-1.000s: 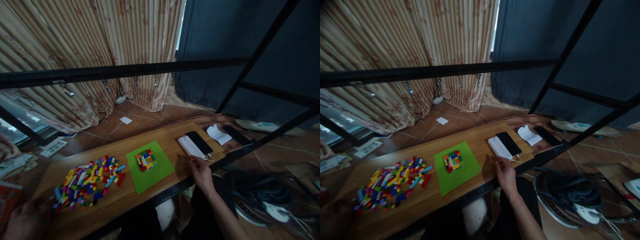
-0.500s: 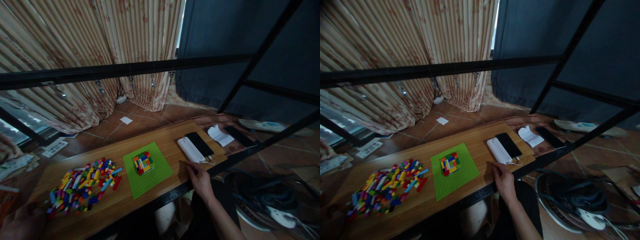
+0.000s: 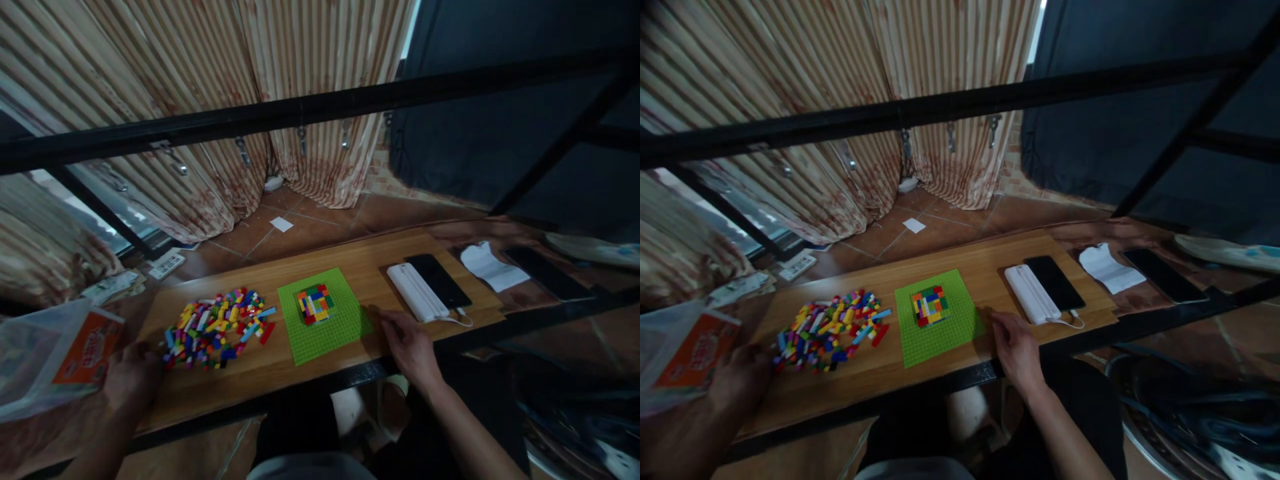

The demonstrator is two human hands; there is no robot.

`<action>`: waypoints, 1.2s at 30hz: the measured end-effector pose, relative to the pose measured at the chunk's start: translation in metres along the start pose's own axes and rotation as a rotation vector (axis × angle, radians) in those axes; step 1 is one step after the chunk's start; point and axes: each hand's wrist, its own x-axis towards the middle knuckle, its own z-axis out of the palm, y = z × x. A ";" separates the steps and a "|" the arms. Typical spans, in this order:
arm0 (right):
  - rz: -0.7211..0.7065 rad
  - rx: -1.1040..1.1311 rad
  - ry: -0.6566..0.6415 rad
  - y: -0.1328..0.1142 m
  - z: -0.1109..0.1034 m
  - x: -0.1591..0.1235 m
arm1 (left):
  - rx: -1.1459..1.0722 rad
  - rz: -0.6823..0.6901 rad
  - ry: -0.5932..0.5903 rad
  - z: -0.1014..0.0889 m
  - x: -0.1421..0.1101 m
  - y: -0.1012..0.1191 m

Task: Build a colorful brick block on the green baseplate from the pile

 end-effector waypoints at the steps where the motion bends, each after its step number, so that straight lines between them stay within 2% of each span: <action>1: -0.047 0.006 -0.034 -0.010 0.005 0.005 | 0.027 -0.022 -0.034 -0.006 -0.005 0.004; 5: -0.236 -0.063 -0.147 -0.058 0.038 0.041 | 0.017 -0.020 -0.076 -0.019 -0.016 0.009; 9: -0.291 -0.236 -0.259 -0.096 0.090 0.080 | -0.002 -0.002 -0.016 -0.013 -0.017 0.006; 12: -0.289 -0.363 -0.331 -0.103 0.128 0.092 | 0.010 0.019 0.026 -0.004 -0.015 0.000; 15: -0.275 -0.447 -0.386 -0.097 0.152 0.091 | 0.021 0.023 0.058 0.004 -0.012 -0.006; 21: -0.289 -0.526 -0.396 -0.083 0.160 0.087 | -0.007 0.061 0.083 0.014 -0.009 -0.012; 32: -0.322 -0.574 -0.395 -0.087 0.158 0.080 | -0.050 0.090 0.089 0.013 -0.014 -0.009; 36: -0.417 -0.523 -0.369 -0.087 0.154 0.078 | -0.068 0.098 0.071 0.012 -0.015 -0.009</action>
